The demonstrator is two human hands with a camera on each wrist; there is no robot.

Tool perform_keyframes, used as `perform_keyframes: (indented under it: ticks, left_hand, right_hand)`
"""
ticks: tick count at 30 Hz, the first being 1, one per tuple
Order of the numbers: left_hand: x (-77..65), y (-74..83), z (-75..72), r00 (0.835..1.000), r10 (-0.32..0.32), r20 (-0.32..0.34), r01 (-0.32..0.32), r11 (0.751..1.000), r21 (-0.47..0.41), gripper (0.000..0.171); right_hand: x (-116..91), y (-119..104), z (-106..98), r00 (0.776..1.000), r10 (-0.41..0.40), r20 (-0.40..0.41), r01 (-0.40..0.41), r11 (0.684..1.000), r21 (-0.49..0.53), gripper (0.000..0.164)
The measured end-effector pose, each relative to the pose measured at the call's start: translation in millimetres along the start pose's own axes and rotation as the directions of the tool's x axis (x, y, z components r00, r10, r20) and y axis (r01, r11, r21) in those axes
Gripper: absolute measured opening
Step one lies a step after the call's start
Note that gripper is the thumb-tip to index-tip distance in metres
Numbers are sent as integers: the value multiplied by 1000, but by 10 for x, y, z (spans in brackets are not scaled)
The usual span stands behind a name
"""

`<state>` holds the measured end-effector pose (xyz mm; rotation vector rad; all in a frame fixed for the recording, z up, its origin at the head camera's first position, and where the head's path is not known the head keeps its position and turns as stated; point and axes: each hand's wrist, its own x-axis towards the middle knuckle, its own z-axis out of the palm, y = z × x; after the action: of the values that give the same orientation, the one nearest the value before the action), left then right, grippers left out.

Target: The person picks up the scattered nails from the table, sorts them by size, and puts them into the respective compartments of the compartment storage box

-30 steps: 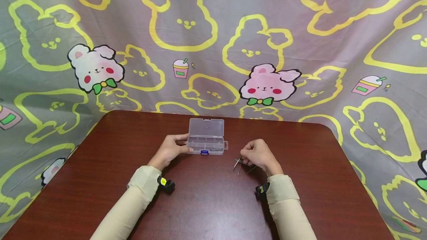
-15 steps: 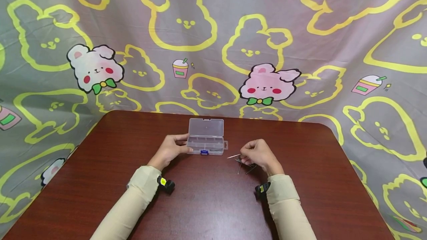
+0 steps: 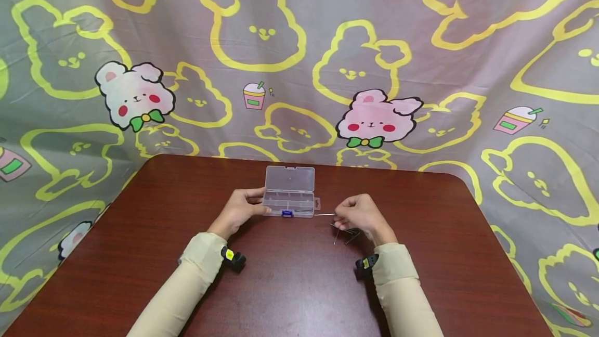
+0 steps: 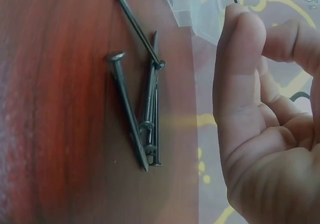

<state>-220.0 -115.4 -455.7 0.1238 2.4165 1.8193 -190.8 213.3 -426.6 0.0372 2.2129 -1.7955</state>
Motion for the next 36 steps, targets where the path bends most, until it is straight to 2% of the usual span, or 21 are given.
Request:
perform_keyframes:
  ticks: [6, 14, 25, 36]
  left_hand:
    - [10, 9, 7, 1000, -2, -10, 2, 1000, 0, 67]
    - [19, 11, 15, 1000, -10, -11, 10, 1000, -3, 67]
    - [9, 6, 13, 1000, -5, -4, 5, 1000, -6, 66]
    - [-9, -1, 7, 1000, -8, -8, 8, 1000, -4, 66]
  right_hand:
    - [21, -26, 28, 1000, 18, 21, -18, 999, 49, 21]
    - [64, -49, 66, 999, -10, 44, 6, 995, 98, 20]
    - [120, -34, 156, 998, -47, 35, 44, 994, 95, 25]
    - [224, -88, 276, 997, -75, -12, 75, 994, 82, 20]
